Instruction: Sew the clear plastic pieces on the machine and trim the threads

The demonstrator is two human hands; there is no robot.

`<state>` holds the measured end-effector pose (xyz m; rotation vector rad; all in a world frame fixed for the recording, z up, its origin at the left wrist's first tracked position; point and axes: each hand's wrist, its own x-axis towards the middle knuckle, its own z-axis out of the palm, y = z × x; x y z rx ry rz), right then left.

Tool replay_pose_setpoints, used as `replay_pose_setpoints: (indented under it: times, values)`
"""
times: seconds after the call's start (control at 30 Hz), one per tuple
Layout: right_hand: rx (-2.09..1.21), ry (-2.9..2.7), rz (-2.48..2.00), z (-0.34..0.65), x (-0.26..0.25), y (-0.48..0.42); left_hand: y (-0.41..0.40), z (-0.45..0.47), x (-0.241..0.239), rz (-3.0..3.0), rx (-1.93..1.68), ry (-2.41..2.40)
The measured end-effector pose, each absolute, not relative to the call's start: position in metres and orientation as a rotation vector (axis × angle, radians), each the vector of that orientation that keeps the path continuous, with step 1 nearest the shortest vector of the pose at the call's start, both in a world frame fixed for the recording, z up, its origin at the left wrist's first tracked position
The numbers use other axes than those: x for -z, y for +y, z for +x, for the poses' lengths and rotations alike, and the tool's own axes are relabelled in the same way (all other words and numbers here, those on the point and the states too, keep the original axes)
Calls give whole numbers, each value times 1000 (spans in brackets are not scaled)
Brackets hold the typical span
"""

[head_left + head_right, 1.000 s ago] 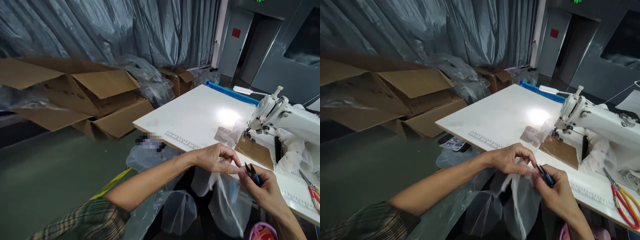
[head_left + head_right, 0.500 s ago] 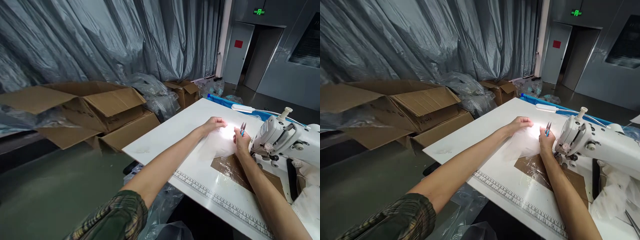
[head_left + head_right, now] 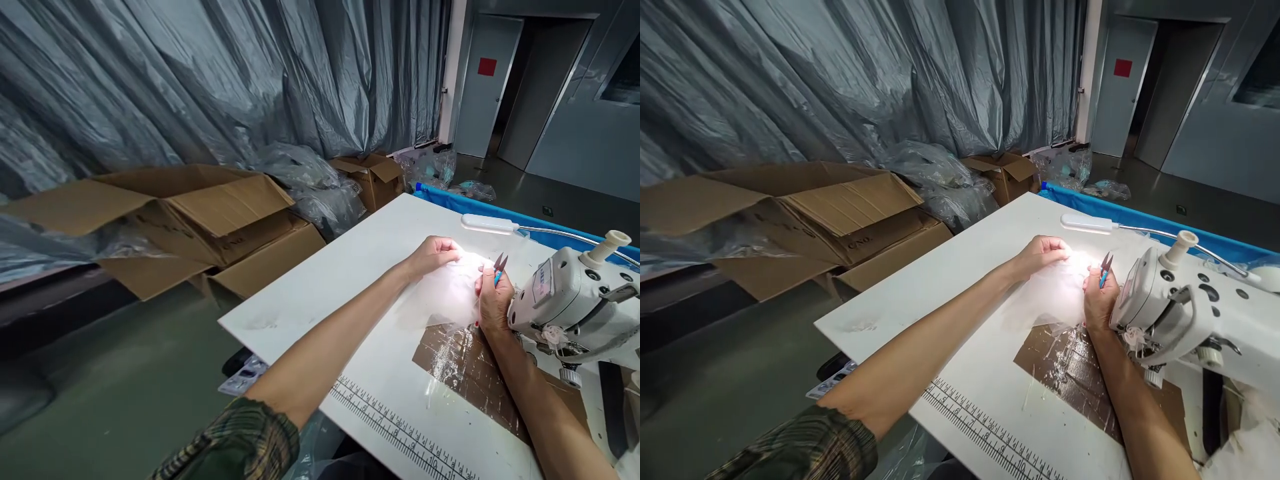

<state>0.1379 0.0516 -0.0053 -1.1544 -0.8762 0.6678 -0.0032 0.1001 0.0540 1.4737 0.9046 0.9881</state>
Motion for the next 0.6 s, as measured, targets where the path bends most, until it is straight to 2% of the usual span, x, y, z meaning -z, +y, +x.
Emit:
replay_pose_setpoints:
  times: [0.6]
  values:
    - [-463,-989,-1290,150,18,57,92,-7,-61,1626,-994,872]
